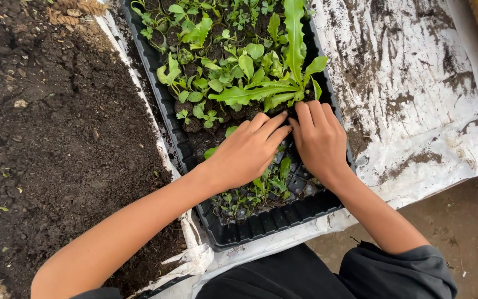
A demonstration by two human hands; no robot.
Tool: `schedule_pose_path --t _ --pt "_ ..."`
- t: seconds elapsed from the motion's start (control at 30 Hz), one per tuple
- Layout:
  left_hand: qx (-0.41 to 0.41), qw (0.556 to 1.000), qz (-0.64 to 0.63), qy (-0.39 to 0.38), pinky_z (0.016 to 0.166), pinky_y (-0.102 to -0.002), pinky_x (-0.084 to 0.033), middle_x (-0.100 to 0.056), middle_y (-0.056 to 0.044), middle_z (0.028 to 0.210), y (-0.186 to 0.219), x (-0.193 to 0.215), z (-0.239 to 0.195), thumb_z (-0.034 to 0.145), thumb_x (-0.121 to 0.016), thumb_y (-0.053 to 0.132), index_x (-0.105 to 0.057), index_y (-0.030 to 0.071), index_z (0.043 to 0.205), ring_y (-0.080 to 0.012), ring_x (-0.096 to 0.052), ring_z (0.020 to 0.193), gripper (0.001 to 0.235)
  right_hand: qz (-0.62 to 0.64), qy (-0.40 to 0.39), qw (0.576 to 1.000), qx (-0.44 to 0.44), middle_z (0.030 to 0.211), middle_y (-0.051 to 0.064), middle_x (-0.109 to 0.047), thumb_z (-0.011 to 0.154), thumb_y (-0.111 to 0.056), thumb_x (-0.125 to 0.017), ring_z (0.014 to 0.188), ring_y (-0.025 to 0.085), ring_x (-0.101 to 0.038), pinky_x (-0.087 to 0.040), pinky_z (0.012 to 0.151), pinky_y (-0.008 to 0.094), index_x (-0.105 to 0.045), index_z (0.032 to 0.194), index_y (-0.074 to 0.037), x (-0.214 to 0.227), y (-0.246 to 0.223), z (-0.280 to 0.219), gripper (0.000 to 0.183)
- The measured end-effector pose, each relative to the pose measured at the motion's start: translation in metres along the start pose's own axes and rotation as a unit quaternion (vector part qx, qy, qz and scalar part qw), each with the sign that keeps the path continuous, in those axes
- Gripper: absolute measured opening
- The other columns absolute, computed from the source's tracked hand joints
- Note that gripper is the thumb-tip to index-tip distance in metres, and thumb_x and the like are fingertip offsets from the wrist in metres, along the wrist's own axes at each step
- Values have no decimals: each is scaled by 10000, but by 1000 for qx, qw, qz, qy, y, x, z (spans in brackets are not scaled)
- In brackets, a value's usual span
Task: The person plants small green seedlings into a soil-filled tray by hand. They pick seedlings from a black tray, place them into the soil, and pat the soil around the base of each plant.
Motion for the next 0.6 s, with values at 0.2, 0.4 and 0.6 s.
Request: schedule_pose_path --t 0.2,0.4,0.6 --pt "3 1000 6 -8 721 -323 -497 -562 -239 1386 0 -10 -1 939 -659 65 -617 -12 1331 -282 -549 1125 401 17 -11 1000 -7 982 23 -528 981 -194 -740 839 158 -586 -525 739 260 -605 1180 -63 -6 2 1 274" --pt "10 1000 16 -14 699 -327 -494 -572 -250 1376 -1 -7 -3 927 -673 55 -634 -15 1315 -286 -561 1106 396 51 -10 998 -19 1015 37 -553 1003 -158 -708 881 183 -613 -538 736 294 -606 1228 -54 3 3 -1 268" --pt "14 1000 14 -6 672 -325 -485 -582 -270 1355 4 -7 0 897 -697 45 -655 -20 1284 -301 -581 1088 395 51 7 999 -12 992 -14 -536 1004 -161 -696 856 154 -587 -531 721 285 -619 1189 -84 2 7 1 214"
Point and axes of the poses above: each hand's wrist, its own z-axis towards the middle knuckle, its own x-axis out of the back of the hand, y = z × x, the point moved 10 cm from there along z, towards the middle knuckle
